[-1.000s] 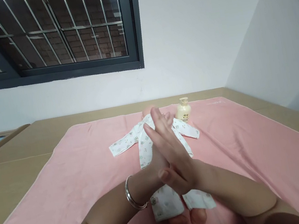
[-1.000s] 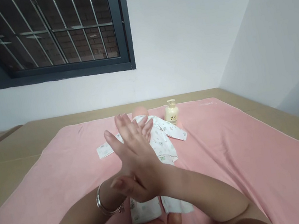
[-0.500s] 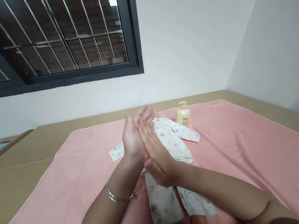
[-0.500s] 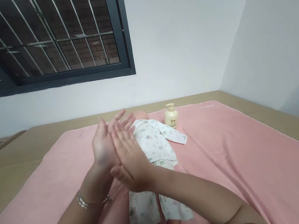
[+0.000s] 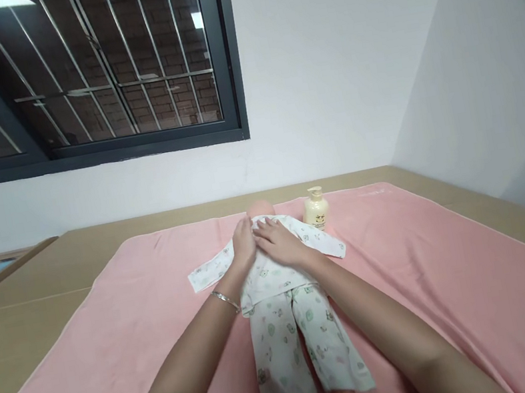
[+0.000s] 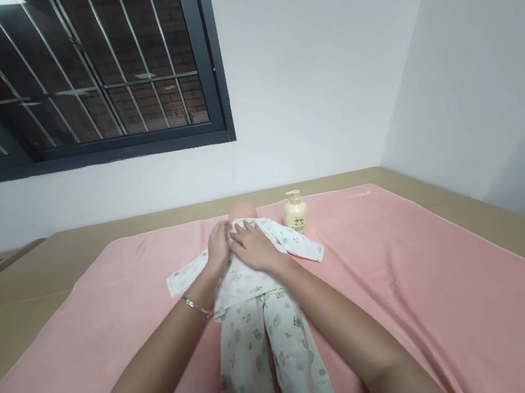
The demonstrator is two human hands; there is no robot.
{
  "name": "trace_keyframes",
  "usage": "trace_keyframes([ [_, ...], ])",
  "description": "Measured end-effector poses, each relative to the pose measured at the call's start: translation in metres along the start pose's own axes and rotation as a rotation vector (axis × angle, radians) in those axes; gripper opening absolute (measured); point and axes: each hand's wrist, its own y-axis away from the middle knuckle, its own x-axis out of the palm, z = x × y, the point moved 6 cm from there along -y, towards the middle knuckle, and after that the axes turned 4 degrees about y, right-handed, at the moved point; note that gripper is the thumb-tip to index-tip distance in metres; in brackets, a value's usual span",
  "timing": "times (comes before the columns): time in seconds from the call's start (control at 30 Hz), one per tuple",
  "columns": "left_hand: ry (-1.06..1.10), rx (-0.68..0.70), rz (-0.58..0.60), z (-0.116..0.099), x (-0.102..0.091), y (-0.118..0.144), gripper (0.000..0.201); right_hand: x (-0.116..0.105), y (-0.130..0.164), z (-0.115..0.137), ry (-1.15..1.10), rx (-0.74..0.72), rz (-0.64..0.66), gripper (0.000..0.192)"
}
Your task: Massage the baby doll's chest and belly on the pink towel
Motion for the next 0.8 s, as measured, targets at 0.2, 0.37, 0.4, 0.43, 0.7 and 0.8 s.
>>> trace_keyframes([
  [0.2,-0.095,0.107,0.012,0.021,0.009,0.016,0.028,0.011,-0.005,-0.045,0.168,0.189,0.026,0.057],
  [0.37,-0.072,0.145,-0.06,0.029,0.004,0.014,0.031,0.016,-0.001,-0.037,0.285,0.31,-0.022,0.058],
  [0.4,-0.085,0.154,-0.065,0.031,0.004,0.013,0.032,0.019,-0.002,-0.03,0.287,0.234,-0.019,0.055],
  [0.43,-0.102,0.162,-0.071,0.032,0.004,0.013,0.034,0.022,-0.004,-0.024,0.273,0.149,-0.006,0.052],
  [0.7,-0.241,0.257,-0.089,0.031,0.006,0.016,0.041,0.017,-0.01,-0.056,0.237,0.253,-0.071,0.053],
  [0.8,-0.303,0.259,-0.09,0.032,0.006,0.016,0.035,0.021,-0.003,-0.043,0.353,0.306,-0.084,0.054],
])
